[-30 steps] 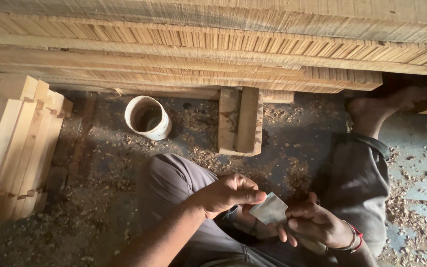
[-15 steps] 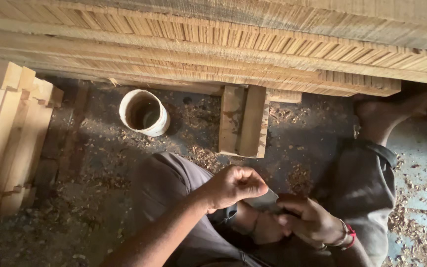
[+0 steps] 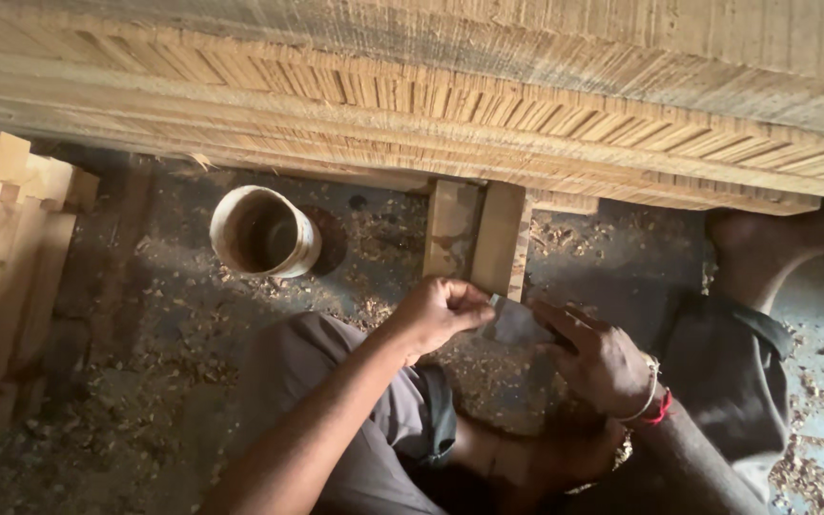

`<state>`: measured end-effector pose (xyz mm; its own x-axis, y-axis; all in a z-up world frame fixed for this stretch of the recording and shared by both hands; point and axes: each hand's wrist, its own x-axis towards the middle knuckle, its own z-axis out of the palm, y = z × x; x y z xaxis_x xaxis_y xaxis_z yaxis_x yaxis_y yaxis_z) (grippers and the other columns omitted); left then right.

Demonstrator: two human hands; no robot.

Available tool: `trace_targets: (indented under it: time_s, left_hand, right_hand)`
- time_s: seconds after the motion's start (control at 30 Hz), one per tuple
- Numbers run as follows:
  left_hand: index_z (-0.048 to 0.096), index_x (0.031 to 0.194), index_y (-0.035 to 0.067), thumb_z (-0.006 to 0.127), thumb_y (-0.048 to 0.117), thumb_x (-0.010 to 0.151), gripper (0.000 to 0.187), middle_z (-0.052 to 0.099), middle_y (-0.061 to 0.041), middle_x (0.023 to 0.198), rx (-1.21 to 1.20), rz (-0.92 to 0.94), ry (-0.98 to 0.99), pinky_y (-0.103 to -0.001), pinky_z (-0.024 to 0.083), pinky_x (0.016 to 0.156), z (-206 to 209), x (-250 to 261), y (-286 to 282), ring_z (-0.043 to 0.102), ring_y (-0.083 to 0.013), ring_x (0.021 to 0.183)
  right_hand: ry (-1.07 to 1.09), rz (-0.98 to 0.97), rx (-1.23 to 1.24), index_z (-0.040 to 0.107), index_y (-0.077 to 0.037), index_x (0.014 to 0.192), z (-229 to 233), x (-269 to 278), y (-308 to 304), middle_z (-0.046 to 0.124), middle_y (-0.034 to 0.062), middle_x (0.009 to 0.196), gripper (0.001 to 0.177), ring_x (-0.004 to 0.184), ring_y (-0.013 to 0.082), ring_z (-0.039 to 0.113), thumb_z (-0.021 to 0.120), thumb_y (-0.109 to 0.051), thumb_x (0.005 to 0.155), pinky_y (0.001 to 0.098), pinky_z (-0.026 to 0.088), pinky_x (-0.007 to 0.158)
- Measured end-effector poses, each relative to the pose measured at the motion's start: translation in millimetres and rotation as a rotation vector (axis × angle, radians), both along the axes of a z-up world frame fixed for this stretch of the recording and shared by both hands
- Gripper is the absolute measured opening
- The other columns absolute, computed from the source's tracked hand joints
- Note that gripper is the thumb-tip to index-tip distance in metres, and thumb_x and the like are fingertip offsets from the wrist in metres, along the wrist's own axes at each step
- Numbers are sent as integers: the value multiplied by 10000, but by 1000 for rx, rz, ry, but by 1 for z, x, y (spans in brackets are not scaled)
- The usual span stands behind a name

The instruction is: The person sits on the floor and uses a chisel and mallet to carve a decorative pattern into the edge of a large wooden plank. They repeatedly strike the chisel to remove wood shavings and occasionally pause to inspect the carved surface.

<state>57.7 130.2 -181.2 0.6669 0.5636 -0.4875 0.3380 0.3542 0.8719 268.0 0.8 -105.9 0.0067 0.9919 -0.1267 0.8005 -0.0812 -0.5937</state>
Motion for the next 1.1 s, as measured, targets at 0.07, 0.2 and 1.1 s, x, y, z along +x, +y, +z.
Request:
trace_targets:
  time_s: [0.07,0.2,1.1]
  left_hand:
    - [765,997,102,782,309,858,251,783,-15,871,-6,-31,20,-290,603,710,-6,-4,3,697,-109,729]
    - [767,998,92,754,349,890,279,778,-6,885,50,-47,-39,-271,578,738,-8,-7,3,693,-88,770]
    - [735,1122,64,733,329,933,325,782,-91,1034,321,51,48,-359,624,877,20,-15,-25,741,-203,917]
  right_hand:
    - [-43,31,-3,627,-104,1328,-1,4,4,731,163,1146,588,988,409,705,783,-153,763,456,585,789]
    - [-2,64,31,642,-105,1310,-9,6,2,719,172,1202,572,1025,406,702,806,-196,771,438,591,803]
    - [26,95,76,689,-63,1169,-8,26,17,734,152,983,299,788,302,729,653,-65,871,409,585,654]
